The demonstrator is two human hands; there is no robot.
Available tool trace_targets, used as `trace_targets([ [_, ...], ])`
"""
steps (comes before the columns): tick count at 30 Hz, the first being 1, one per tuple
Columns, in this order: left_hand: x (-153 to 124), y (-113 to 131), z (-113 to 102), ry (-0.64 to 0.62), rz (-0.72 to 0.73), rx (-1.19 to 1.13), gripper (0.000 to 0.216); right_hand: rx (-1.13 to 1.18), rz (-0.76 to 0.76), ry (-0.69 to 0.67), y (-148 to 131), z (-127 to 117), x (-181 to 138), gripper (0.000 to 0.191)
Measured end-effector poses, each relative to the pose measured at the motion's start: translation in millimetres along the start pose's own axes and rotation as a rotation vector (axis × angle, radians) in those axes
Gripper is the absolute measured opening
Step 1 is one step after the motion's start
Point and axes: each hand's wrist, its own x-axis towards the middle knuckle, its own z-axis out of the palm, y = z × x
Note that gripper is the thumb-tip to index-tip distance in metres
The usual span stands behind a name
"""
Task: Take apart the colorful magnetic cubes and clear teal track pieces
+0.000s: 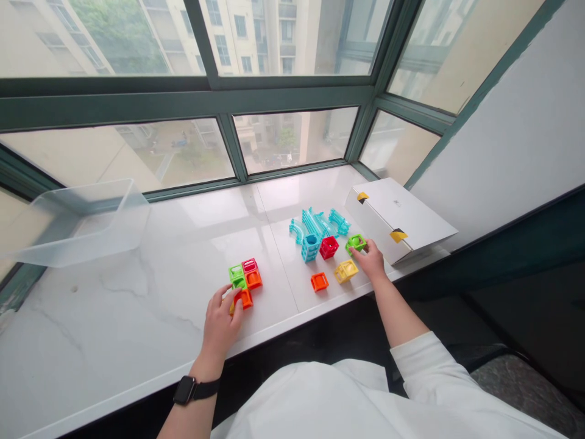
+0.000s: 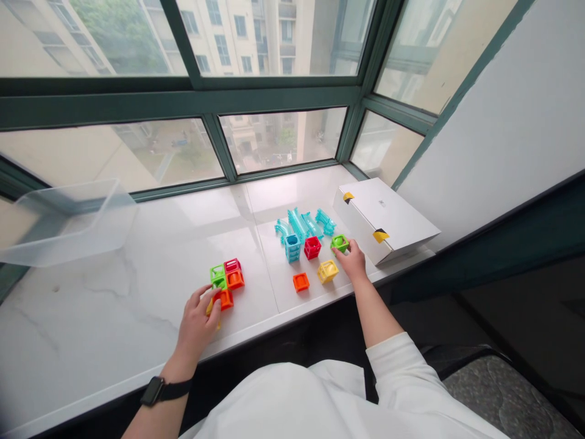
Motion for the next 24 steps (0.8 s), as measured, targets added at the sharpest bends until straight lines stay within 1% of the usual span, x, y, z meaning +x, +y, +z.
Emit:
trace_targets([
  [8,-1,-1,2,0.007,0.01,-0.013,0.034,0.111,0.069,0.001,20,6,4,0.059],
  [19,0,0,2,0.007,-0.001,-0.017,0.034,-0.05,-0.016,-0.037,19,3,10,0.053],
  [24,0,0,1,0.007,-0.003,-0.015,0.034,-0.097,-0.018,-0.017,15,3,6,0.054],
])
